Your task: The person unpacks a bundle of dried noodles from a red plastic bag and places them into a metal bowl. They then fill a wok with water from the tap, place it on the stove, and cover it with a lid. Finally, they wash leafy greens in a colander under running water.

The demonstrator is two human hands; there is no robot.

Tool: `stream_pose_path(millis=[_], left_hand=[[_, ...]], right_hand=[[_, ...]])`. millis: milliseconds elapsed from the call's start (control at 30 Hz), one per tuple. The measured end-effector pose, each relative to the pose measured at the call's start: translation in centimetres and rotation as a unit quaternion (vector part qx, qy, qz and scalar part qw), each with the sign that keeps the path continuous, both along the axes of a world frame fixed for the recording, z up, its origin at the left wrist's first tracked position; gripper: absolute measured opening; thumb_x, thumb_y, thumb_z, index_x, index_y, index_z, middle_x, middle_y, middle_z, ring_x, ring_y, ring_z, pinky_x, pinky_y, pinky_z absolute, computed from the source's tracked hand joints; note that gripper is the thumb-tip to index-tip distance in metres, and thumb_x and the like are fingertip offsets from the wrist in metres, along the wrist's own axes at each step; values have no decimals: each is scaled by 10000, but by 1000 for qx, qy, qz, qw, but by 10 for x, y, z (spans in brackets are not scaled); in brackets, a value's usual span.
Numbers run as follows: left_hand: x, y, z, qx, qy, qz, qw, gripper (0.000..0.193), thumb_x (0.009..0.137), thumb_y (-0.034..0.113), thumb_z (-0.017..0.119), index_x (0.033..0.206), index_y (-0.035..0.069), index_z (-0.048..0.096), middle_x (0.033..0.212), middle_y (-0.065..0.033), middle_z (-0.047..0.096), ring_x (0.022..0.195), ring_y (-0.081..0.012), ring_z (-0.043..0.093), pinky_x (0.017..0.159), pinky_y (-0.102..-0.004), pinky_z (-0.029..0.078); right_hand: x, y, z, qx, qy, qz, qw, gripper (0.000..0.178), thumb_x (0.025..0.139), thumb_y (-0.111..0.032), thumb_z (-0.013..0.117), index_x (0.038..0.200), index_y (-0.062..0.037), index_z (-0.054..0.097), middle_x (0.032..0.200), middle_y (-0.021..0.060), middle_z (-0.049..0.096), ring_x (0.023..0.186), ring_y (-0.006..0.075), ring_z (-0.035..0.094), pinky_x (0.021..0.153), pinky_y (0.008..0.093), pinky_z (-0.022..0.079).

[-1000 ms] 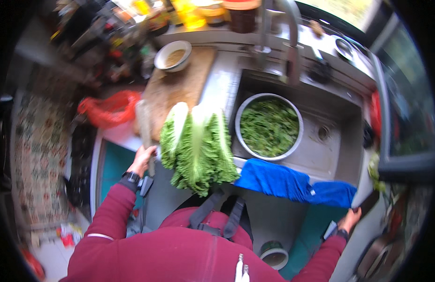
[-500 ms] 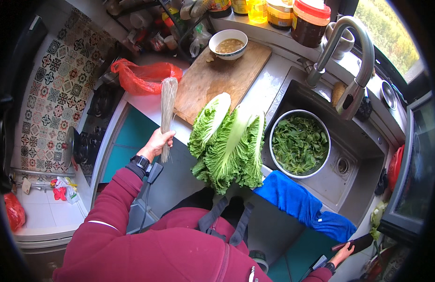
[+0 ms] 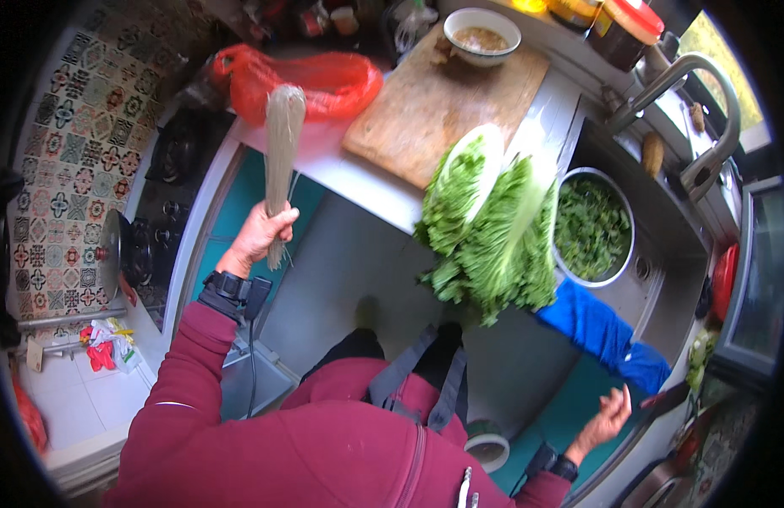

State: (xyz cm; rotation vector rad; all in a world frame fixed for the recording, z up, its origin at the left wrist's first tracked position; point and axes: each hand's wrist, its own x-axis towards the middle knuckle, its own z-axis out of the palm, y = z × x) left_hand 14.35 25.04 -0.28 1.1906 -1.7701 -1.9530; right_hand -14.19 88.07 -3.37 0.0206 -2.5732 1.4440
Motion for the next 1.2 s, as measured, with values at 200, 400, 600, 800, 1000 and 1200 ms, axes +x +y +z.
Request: stream_pose_path(millis=[200, 400, 600, 800, 1000, 1200], left_hand=[[116, -38, -32, -25, -24, -26, 999, 200, 882, 176, 668, 793, 90, 510, 608, 31, 495, 528, -65, 495, 508, -230, 410], [225, -40, -61, 6, -55, -11, 998, 222, 873, 206, 665, 772, 82, 511, 595, 25, 508, 526, -70, 500, 502, -246, 412], [270, -12, -99, 98, -25, 27, 994, 163, 864, 145, 676, 844, 69, 533, 635, 18, 538, 558, -76, 525, 524, -252, 446], [294, 26, -119, 137, -37, 60, 988, 175, 861, 110, 676, 821, 75, 510, 648, 27, 515, 563, -71, 509, 530, -252, 452], [289, 31, -122, 180, -26, 76, 980, 180, 869, 106, 665, 846, 67, 491, 664, 28, 491, 560, -72, 497, 526, -254, 448], [243, 18, -119, 228, 110, 115, 960, 203, 892, 151, 662, 876, 73, 476, 690, 31, 470, 570, -73, 486, 528, -249, 435]], right_hand=[[133, -231, 44, 206, 40, 367, 906, 117, 820, 14, 680, 927, -28, 661, 800, 88, 634, 723, 179, 626, 657, 260, 502], [188, -419, 44, 235, 75, 492, 835, 120, 784, -37, 703, 872, -82, 635, 781, 64, 614, 711, 223, 627, 644, 298, 510], [117, -557, -18, 267, 127, 474, 830, 133, 849, -174, 690, 876, -45, 670, 713, 126, 660, 638, 195, 643, 632, 309, 511], [58, -629, -134, 25, 33, 537, 842, 246, 928, -278, 505, 826, -58, 543, 697, 95, 556, 666, 208, 553, 640, 344, 474], [30, -651, -164, 231, 234, 545, 771, 139, 707, 49, 601, 679, -36, 495, 611, 127, 530, 571, 244, 536, 521, 336, 427], [55, -650, -122, 304, 200, 564, 741, 152, 841, -103, 553, 709, -35, 525, 672, 184, 556, 668, 384, 562, 611, 475, 446]])
